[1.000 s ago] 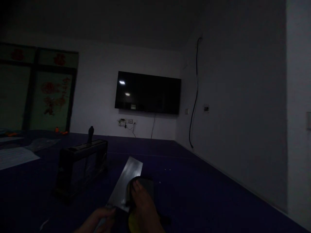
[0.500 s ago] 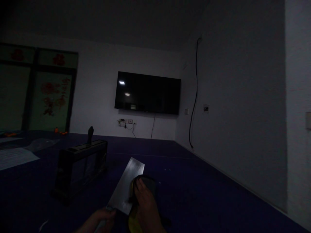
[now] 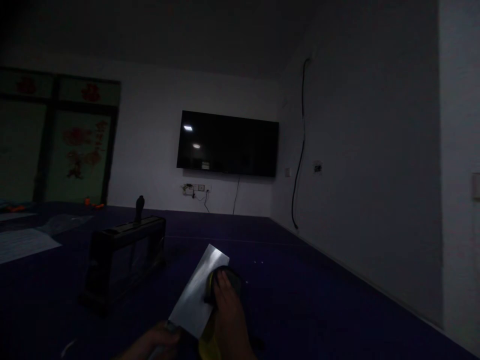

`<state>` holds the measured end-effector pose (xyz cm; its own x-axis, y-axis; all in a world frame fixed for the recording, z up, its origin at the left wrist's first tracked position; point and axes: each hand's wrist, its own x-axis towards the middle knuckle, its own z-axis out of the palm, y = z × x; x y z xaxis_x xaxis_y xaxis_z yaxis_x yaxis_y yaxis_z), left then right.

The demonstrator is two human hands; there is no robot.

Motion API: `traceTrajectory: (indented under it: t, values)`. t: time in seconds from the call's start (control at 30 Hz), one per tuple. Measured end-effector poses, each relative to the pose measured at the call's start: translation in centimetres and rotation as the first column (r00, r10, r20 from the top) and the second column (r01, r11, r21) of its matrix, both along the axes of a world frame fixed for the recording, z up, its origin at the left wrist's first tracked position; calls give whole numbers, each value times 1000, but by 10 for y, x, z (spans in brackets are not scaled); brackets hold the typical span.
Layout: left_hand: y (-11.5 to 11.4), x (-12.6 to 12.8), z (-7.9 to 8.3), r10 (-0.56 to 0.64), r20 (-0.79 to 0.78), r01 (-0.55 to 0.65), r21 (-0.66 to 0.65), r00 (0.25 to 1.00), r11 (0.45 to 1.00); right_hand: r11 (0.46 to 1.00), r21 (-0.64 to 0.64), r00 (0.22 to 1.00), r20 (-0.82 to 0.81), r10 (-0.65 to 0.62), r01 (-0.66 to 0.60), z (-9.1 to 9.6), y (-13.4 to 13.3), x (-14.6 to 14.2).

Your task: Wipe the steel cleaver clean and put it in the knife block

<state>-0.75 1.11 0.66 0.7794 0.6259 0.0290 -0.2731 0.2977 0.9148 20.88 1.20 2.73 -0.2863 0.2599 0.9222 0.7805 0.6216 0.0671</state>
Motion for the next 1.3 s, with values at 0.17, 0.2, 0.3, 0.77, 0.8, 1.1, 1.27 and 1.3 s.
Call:
traceTrajectory:
  t: [0.17, 0.2, 0.3, 0.77, 0.8, 1.1, 1.27, 1.3]
  values:
    - [-4, -1, 8, -15, -19, 15, 0, 1000, 1000, 999, -44, 1000, -30, 10, -12, -1, -1, -3]
    - [-5, 0, 8, -8, -16, 8, -1, 1000, 1000, 998, -55, 999, -36, 13, -15, -2, -1, -3]
    - [-5, 3, 4, 38, 11, -38, -9, 999, 999, 997, -48, 998, -1, 62, -62, -6, 0, -5]
    - [-8, -1, 13, 2, -64, 1, 43, 998, 999, 998, -59, 993, -116, 32, -39, -5, 2, 1]
    - [-8, -3, 15, -10, -77, 14, 48, 997, 999, 998, -54, 993, -120, 22, -29, -7, 5, 2]
    - [1, -4, 13, -33, -102, 38, 50, 994, 998, 996, -80, 998, -48, 35, -39, -1, 2, 5]
    - [-2, 0, 9, 3, -56, -1, 27, 998, 1000, 996, -39, 996, -32, 84, -85, 1, -2, 0]
    - [-4, 0, 9, 12, -48, -11, 22, 999, 1000, 996, -29, 996, -37, 81, -82, 0, -2, -1]
